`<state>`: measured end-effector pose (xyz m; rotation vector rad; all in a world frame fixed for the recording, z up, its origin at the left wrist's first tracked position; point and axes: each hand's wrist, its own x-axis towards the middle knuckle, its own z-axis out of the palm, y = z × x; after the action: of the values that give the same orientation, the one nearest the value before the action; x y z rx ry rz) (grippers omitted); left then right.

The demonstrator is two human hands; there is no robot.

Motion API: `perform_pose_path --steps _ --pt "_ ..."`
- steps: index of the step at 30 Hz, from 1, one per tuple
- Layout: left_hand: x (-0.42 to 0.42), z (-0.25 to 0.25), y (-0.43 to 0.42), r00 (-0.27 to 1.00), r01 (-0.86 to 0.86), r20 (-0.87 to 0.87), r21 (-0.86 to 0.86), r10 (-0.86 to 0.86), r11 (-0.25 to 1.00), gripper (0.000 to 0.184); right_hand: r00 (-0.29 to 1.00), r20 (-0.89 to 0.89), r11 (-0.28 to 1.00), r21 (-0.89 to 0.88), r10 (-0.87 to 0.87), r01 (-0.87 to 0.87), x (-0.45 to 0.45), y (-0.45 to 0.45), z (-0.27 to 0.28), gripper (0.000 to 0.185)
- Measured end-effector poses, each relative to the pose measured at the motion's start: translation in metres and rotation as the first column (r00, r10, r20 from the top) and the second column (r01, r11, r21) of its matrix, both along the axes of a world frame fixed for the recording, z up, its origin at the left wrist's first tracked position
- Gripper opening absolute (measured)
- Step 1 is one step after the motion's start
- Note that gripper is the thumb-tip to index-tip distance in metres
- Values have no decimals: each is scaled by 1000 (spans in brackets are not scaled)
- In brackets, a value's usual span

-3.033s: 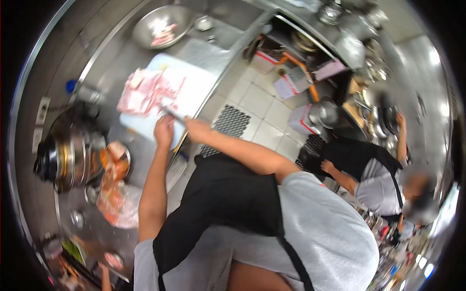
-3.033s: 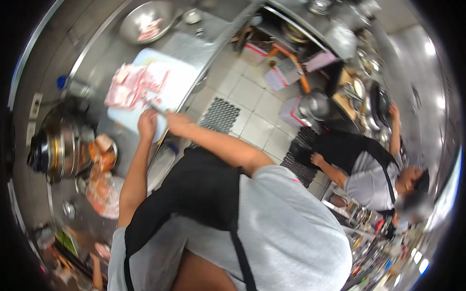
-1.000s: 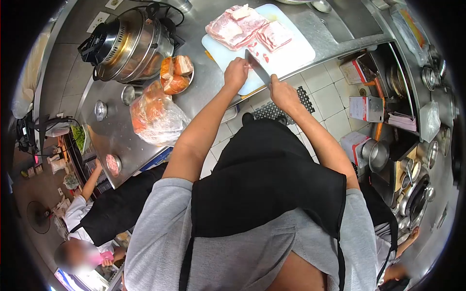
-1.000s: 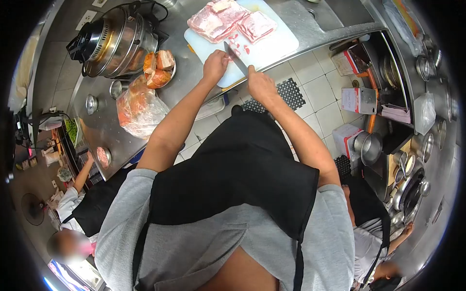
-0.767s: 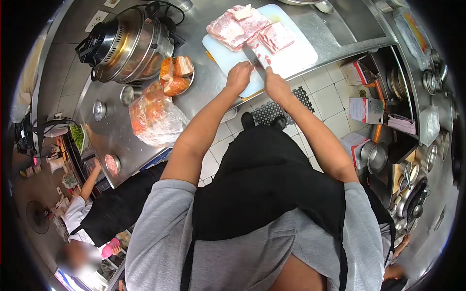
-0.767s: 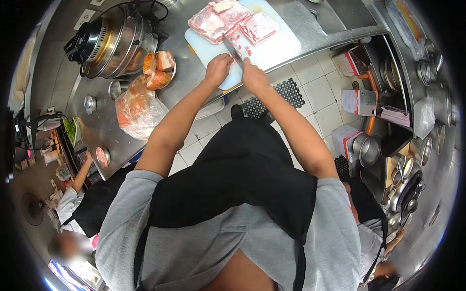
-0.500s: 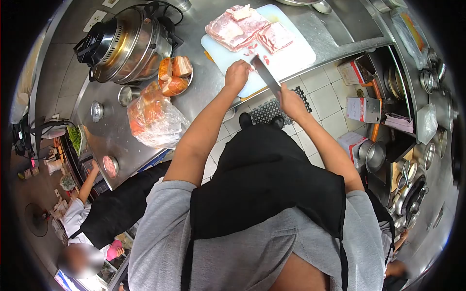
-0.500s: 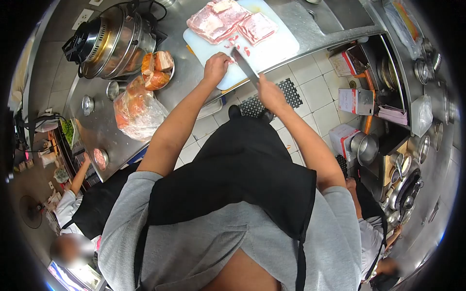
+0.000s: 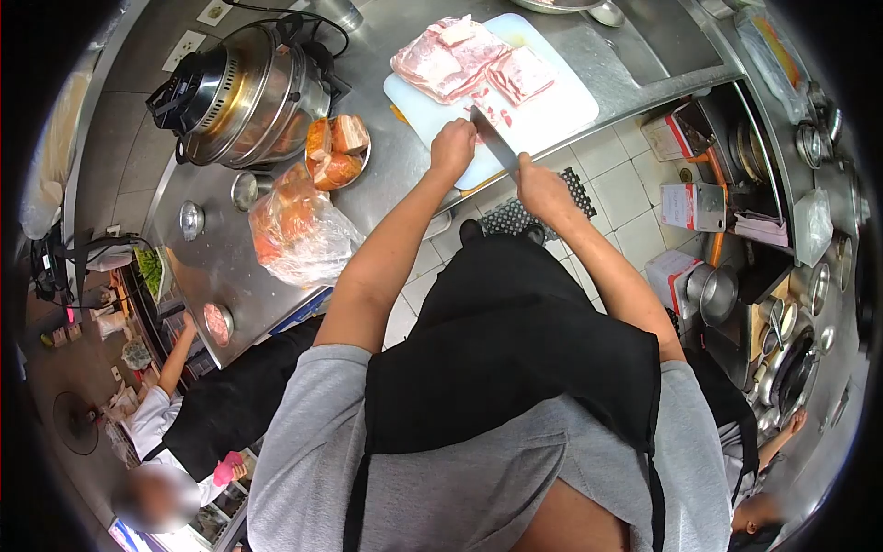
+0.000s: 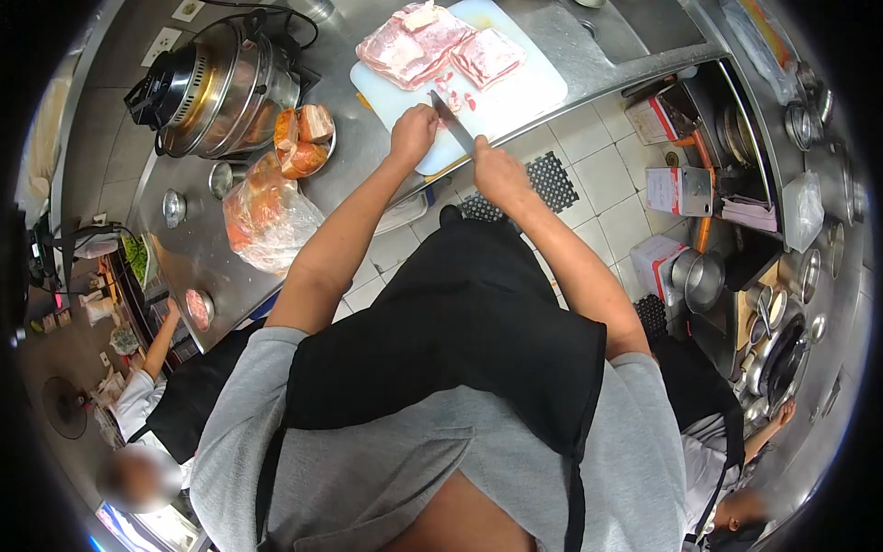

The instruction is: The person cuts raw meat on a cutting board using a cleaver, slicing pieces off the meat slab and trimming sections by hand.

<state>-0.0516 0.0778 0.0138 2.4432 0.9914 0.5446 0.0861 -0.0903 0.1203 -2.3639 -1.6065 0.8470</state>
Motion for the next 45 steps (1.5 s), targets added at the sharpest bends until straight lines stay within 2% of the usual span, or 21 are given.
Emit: perform_pose_path --steps 1,7,9,12,13,16,17,19,21,24,27,31,34,37,43,45 --pt "2 -5 5 999 28 -40 18 -27 999 12 1000 6 1000 15 -11 10 -3 1 -10 23" --pt "2 -21 12 985 171 11 77 -172 982 12 996 -61 996 59 -58 61 -3 51 -46 24" --pt "1 -18 14 990 133 29 66 -135 989 8 995 -79 993 93 -68 75 3 48 -58 23" --pt "2 -18 11 999 35 30 38 -36 999 6 996 -78 995 83 -42 49 5 -1 -44 33" --pt "2 -18 10 1000 -1 26 31 0 1000 5 995 -84 998 13 -56 58 7 -13 -44 37" --pt "-1 -10 9 999 11 49 -12 -10 1000 7 993 -110 994 90 -48 58 21 -22 -62 37" --pt "-2 -6 7 997 -11 75 -67 16 998 8 989 -146 977 206 -31 61 32 -21 -74 36" --pt "-6 4 0 990 -47 119 -183 69 982 10 991 -108 984 151 -81 97 32 -13 -50 34" --pt "-12 6 -3 989 -36 140 -126 54 991 13 990 -77 987 103 -119 127 25 -4 -13 27" --pt "-14 4 -2 990 -35 132 -24 38 999 10 1000 5 996 87 -23 22 15 5 8 24" --pt "-10 -1 4 998 -11 59 14 10 1000 8 999 7 999 1 53 -53 5 10 3 23" --pt "-6 -9 6 1000 15 -10 15 -15 1000 8 999 8 997 -68 41 -40 -11 6 11 24" --pt "-6 -19 7 997 74 1 22 -75 997 8 1000 -21 1000 18 5 -5 -17 22 -22 23" --pt "-9 -17 7 987 160 15 14 -160 987 8 998 -62 999 26 -18 20 -17 54 -42 20" --pt "-6 -7 2 1000 -29 0 -57 29 998 10 989 -137 992 112 -47 62 8 4 -67 31" --pt "-7 -3 -2 990 -115 61 -132 123 985 11 978 -208 982 178 -31 69 34 1 -82 34"
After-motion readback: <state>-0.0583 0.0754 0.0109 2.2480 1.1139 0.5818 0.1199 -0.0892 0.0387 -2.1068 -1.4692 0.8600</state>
